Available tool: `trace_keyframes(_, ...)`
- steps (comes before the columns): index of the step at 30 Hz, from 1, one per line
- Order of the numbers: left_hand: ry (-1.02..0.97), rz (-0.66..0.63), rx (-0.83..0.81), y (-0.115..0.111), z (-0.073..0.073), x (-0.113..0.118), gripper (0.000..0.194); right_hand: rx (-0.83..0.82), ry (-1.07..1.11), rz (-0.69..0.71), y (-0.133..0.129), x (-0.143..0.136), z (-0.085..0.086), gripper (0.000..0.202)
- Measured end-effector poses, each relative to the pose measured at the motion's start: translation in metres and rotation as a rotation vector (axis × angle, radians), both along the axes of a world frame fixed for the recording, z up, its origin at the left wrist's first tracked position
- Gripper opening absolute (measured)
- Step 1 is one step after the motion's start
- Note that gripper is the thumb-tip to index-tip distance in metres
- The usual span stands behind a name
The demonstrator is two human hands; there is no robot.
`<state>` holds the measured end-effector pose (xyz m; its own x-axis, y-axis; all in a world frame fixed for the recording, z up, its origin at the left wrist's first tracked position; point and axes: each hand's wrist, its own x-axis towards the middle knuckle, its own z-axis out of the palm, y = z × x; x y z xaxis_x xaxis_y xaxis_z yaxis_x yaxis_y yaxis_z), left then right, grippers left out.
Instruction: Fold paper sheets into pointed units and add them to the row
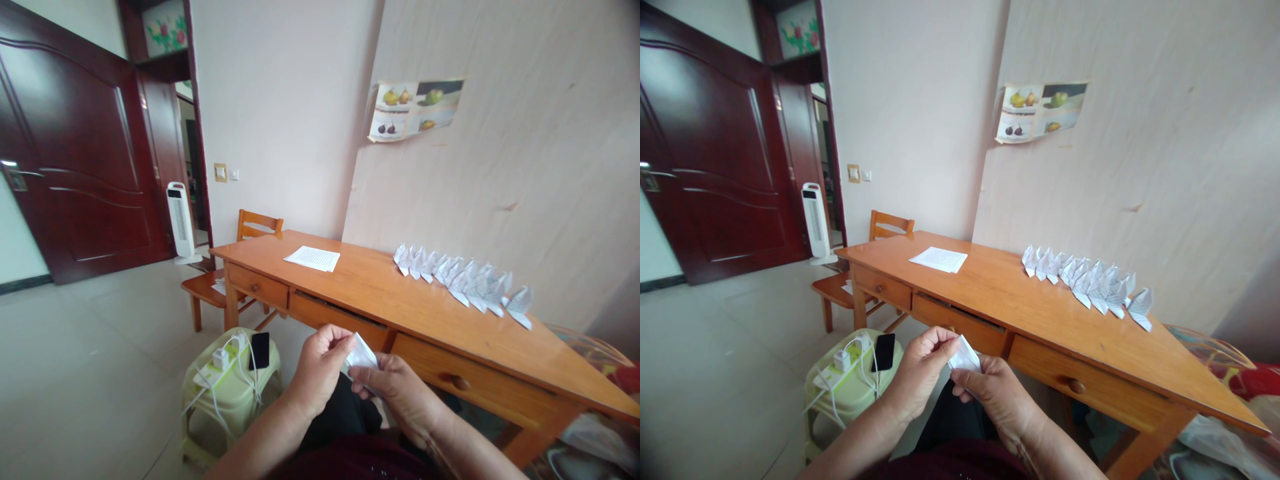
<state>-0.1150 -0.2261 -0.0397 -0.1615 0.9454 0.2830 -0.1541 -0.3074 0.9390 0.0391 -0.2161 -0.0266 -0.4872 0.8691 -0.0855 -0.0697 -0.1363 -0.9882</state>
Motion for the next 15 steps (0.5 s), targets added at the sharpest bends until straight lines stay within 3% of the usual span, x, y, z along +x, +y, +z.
trace_keyframes(15,-0.168,0.115,-0.006,0.011,0.005,-0.023,0.029,-0.1,-0.043,-0.015,-0.004,0.011,-0.004,0.026)
